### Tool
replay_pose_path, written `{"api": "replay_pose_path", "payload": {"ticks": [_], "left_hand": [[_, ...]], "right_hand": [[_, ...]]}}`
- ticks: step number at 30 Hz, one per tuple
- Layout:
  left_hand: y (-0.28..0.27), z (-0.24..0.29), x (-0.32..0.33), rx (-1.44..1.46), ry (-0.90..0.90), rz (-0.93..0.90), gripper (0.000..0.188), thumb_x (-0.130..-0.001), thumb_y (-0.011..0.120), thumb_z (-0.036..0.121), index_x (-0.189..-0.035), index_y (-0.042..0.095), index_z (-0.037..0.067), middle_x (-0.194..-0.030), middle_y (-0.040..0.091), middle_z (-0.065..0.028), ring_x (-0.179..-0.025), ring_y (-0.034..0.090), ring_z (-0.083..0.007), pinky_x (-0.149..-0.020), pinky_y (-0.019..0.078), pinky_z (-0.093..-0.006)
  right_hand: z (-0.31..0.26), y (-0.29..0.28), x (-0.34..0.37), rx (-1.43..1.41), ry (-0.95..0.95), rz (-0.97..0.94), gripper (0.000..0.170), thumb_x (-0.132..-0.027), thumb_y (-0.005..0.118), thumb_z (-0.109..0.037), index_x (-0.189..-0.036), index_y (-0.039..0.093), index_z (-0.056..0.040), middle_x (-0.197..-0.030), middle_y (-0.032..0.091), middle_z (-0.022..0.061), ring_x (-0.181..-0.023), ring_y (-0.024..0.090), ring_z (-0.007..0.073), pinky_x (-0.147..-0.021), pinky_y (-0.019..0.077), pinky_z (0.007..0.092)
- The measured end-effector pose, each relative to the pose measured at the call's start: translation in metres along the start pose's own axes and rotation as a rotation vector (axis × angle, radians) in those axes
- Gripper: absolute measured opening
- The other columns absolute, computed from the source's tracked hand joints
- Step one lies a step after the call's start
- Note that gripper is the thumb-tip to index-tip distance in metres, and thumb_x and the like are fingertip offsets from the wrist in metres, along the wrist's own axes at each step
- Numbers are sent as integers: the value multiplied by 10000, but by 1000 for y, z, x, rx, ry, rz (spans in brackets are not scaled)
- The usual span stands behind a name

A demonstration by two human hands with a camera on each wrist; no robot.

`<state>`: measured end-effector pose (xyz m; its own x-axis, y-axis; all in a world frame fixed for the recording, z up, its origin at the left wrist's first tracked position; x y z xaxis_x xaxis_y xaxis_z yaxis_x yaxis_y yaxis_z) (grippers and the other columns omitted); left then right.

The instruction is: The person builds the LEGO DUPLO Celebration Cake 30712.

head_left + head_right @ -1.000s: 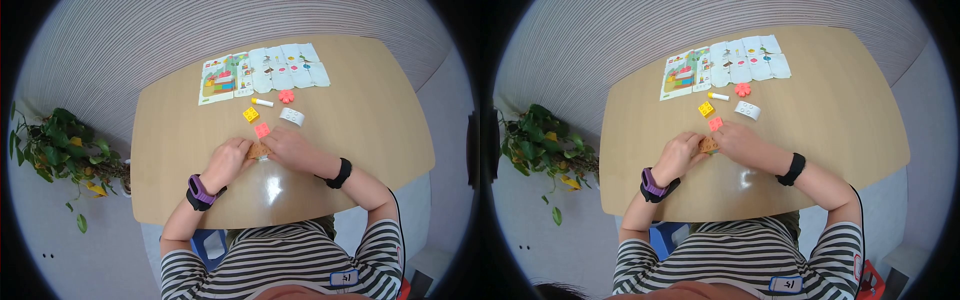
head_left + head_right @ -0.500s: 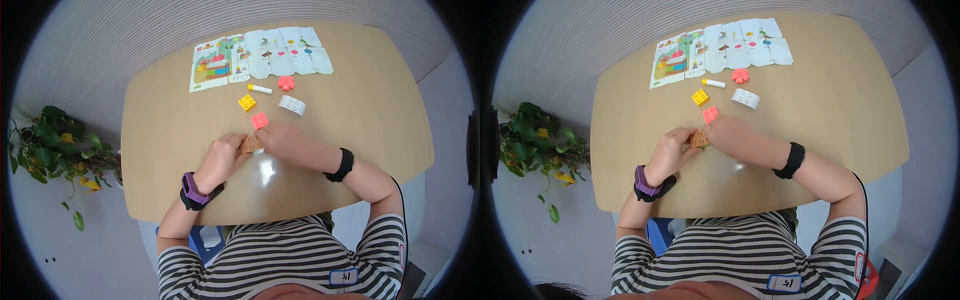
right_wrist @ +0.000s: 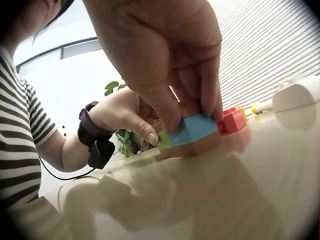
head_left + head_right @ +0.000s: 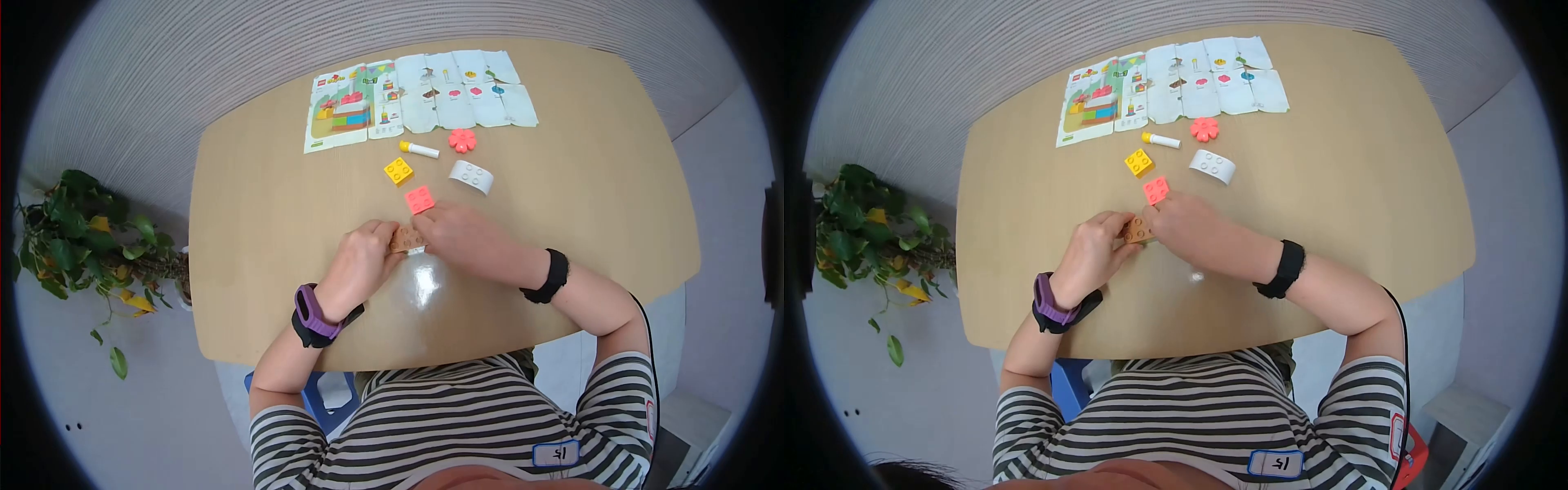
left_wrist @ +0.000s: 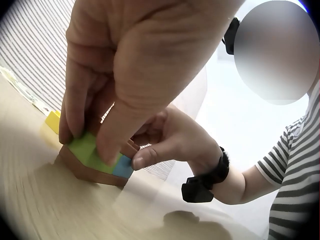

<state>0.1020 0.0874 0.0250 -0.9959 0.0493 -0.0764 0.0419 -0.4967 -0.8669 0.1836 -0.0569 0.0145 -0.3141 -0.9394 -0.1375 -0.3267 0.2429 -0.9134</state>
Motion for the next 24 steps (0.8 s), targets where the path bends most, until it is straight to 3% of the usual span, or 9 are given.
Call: {"api": "replay_pose_path", "payload": {"ticks": [4,7,10,13,18,22,24], "left_hand": [[2,2,1,-1,15,-22,383,-712,741,99,-1036,601,-50,-951,632,-188,-839,633,-332,-752,525,-369],[5,3,3,3,79,16,415,-705,729,86,-1060,570,-58,-937,616,-208,-838,617,-357,-753,516,-399],[3,7,4,8,71,-1,478,-724,746,140,-1126,561,-42,-1026,621,-214,-909,621,-359,-806,514,-388],[-8,14,3,21,108,36,499,-741,743,162,-1155,548,-36,-1068,613,-222,-942,614,-368,-824,510,-394],[-23,12,-1,-34,57,37,480,-769,729,195,-1155,551,-26,-1081,614,-216,-968,610,-364,-835,503,-395],[-25,9,-3,-47,94,121,459,-776,725,193,-1144,554,-22,-1071,614,-207,-962,610,-355,-839,500,-392],[-30,19,-5,12,163,207,445,-777,724,175,-1139,556,-21,-1059,614,-198,-947,612,-350,-827,501,-390]], "right_hand": [[6,-8,6,-159,43,0,310,-760,686,-139,-1004,552,-3,-945,602,147,-921,581,324,-778,481,404],[33,-37,16,-3,92,163,375,-760,693,-160,-1072,548,-13,-998,600,150,-953,577,344,-808,476,422],[60,-48,19,170,247,187,326,-786,656,-177,-1021,527,9,-952,597,171,-910,587,334,-774,486,427],[64,-43,18,147,449,-2,295,-797,627,-137,-1008,507,31,-940,598,190,-898,582,350,-772,483,437],[85,-19,12,218,317,16,234,-768,601,-55,-957,507,46,-933,595,216,-891,579,359,-770,482,442],[66,-30,12,205,336,11,235,-761,631,-114,-935,512,-9,-922,560,180,-913,559,344,-769,471,428],[35,-41,14,107,194,88,256,-757,631,-100,-967,519,-5,-925,556,172,-912,555,339,-759,471,423]]}}
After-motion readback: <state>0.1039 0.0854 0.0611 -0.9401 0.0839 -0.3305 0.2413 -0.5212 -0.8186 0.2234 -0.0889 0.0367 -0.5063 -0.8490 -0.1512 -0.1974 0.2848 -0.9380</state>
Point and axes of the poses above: each hand's wrist, its own x-axis away from the middle knuckle, its own y-axis out of the palm, z = x × y, the point moved 3 cm from there along -x, towards the middle knuckle
